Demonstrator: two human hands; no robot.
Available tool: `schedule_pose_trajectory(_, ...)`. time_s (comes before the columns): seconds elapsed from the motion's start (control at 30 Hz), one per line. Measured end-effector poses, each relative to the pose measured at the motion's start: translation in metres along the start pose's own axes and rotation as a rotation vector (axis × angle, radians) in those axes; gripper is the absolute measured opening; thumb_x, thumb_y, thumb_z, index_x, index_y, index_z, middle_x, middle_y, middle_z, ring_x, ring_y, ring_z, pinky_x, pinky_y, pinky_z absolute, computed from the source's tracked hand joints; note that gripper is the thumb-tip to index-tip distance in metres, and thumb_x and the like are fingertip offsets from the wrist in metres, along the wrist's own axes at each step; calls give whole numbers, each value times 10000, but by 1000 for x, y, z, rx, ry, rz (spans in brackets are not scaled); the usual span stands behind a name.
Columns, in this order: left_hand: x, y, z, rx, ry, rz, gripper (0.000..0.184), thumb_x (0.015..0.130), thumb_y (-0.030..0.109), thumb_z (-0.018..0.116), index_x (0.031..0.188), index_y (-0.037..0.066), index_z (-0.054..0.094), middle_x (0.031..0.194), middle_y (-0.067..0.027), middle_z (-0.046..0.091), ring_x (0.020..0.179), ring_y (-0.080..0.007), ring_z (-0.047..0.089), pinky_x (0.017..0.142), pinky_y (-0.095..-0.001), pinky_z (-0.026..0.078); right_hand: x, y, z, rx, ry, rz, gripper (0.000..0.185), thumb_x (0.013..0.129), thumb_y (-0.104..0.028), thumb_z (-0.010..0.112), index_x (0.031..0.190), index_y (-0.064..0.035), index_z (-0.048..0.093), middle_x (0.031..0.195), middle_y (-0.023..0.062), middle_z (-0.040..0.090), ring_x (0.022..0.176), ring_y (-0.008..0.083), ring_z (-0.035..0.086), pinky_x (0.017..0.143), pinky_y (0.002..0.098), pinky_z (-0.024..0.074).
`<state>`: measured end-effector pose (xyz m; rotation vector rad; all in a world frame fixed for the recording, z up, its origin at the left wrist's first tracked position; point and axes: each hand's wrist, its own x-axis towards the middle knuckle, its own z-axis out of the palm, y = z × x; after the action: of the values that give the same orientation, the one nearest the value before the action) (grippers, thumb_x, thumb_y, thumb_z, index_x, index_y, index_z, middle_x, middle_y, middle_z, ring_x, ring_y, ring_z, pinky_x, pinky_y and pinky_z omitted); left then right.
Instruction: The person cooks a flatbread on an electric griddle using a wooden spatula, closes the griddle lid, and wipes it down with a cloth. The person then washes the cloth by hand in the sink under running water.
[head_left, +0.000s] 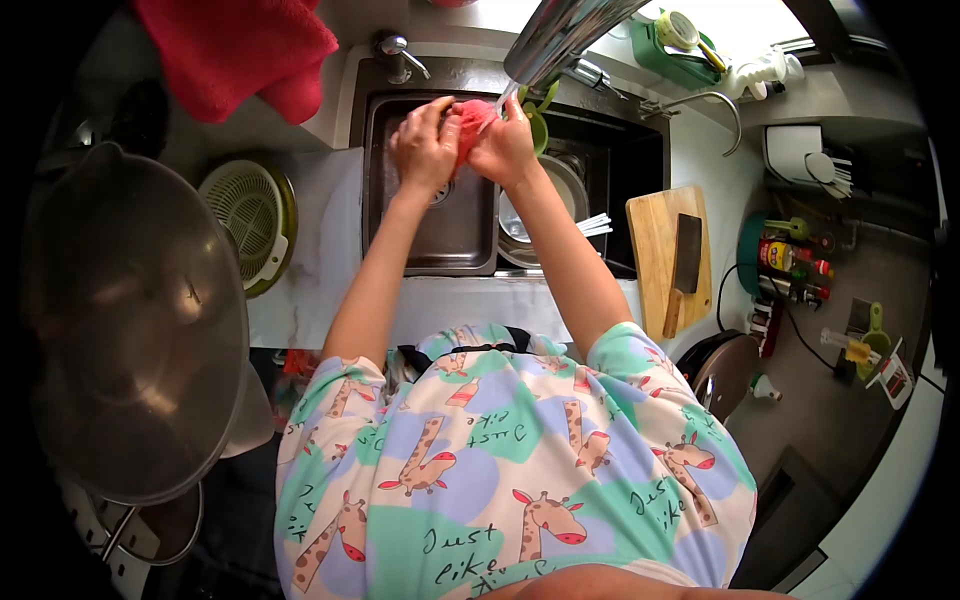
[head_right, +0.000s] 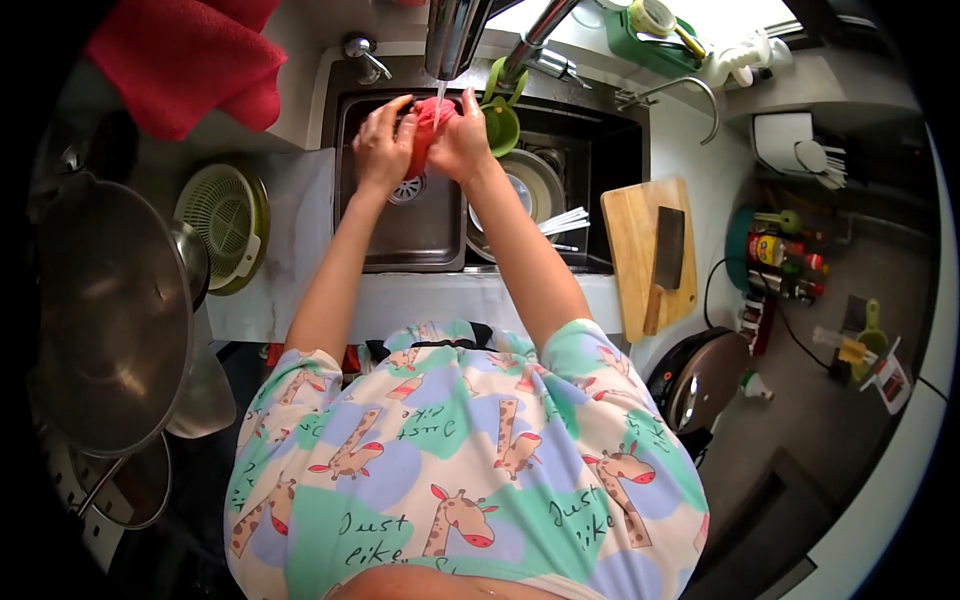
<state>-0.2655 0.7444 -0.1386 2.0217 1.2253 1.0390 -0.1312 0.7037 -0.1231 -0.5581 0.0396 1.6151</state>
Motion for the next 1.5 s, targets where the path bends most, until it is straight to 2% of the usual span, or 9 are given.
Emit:
schedule_pose_trajectory(0.23, -3, 11, 14, -26, -251, -79, 196, 945, 308, 573, 959, 123, 635, 939, -169, 645, 818, -411, 662, 706, -499, 538, -5, 24, -14, 247, -121, 152, 932, 906, -792, 158, 1222, 6, 520, 1288, 249, 547, 1220, 406, 508, 1119, 544, 335)
schedule_pose_trajectory(0.4, -41, 72, -3, -14, -304, 54, 323, 941, 395, 574, 853, 93, 649, 831, -146, 671, 719, -378, 677, 645, -518, 541, 2, 13, -13, 153, 171, 69, 487, 1016, -379, 342, 1179, 45, 518, 1168, 240, 584, 1082, 389, 574, 1007, 516, 448)
schedule_pose_trajectory(0.53, -22, 75, -6, 77, -311, -113, 351, 928, 405, 583, 770, 113, 694, 812, -161, 690, 733, -379, 677, 668, -506, 533, 9, 36, -19, 344, -235, -48, 323, 1007, -198, 375, 1198, 25, 509, 1124, 185, 582, 993, 324, 595, 942, 455, 512)
schedule_pose_trajectory(0.57, -2, 64, -13, 34, -601, -255, 422, 941, 392, 537, 1176, 68, 670, 1231, -254, 596, 1143, -438, 546, 1003, -494, 426, -3, 33, -10, 289, 15, -64, 281, 988, -123, 378, 1191, -4, 533, 1128, 167, 600, 1009, 298, 604, 949, 435, 516)
schedule_pose_trajectory(0.6, -3, 30, 18, 113, -56, -59, 356, 927, 423, 554, 814, 125, 712, 782, -152, 701, 723, -373, 688, 627, -504, 540, 22, 36, -50, 390, -247, 63, 265, 981, -85, 394, 1178, -29, 562, 1174, 162, 615, 1036, 279, 617, 969, 432, 513)
schedule_pose_trajectory(0.67, 18, 12, 15, 86, -172, -251, 355, 925, 408, 542, 848, 114, 725, 828, -169, 708, 754, -391, 687, 663, -511, 543, -1, 40, -4, 74, 147, -37, 241, 979, -62, 405, 1140, -31, 582, 1126, 150, 633, 1017, 263, 631, 960, 413, 521)
schedule_pose_trajectory(1.13, 17, -27, 10, 33, -162, -243, 303, 945, 361, 562, 1006, 75, 642, 977, -130, 676, 943, -354, 641, 824, -477, 498, -22, 19, 24, -111, 146, -61, 329, 940, -1, 439, 1245, -24, 560, 1163, 108, 641, 1084, 265, 624, 1033, 409, 459)
schedule_pose_trajectory(1.3, 11, 30, -8, -397, -85, 100, 366, 939, 160, 603, 1297, 90, 567, 1077, -177, 670, 1042, -316, 657, 906, -375, 519, -10, 4, 21, 157, -326, -52, 302, 1011, -182, 456, 1242, -2, 529, 1199, 165, 609, 1112, 300, 596, 1076, 442, 416)
schedule_pose_trajectory(1.5, 31, 5, 0, -824, -18, -302, 579, 816, -146, 455, 1282, 145, 636, 1197, -123, 674, 1014, -180, 648, 892, -280, 518, -25, 21, 13, -95, 384, -169, 394, 1015, -400, 478, 1165, -44, 553, 1088, 132, 610, 1004, 260, 625, 917, 437, 528)
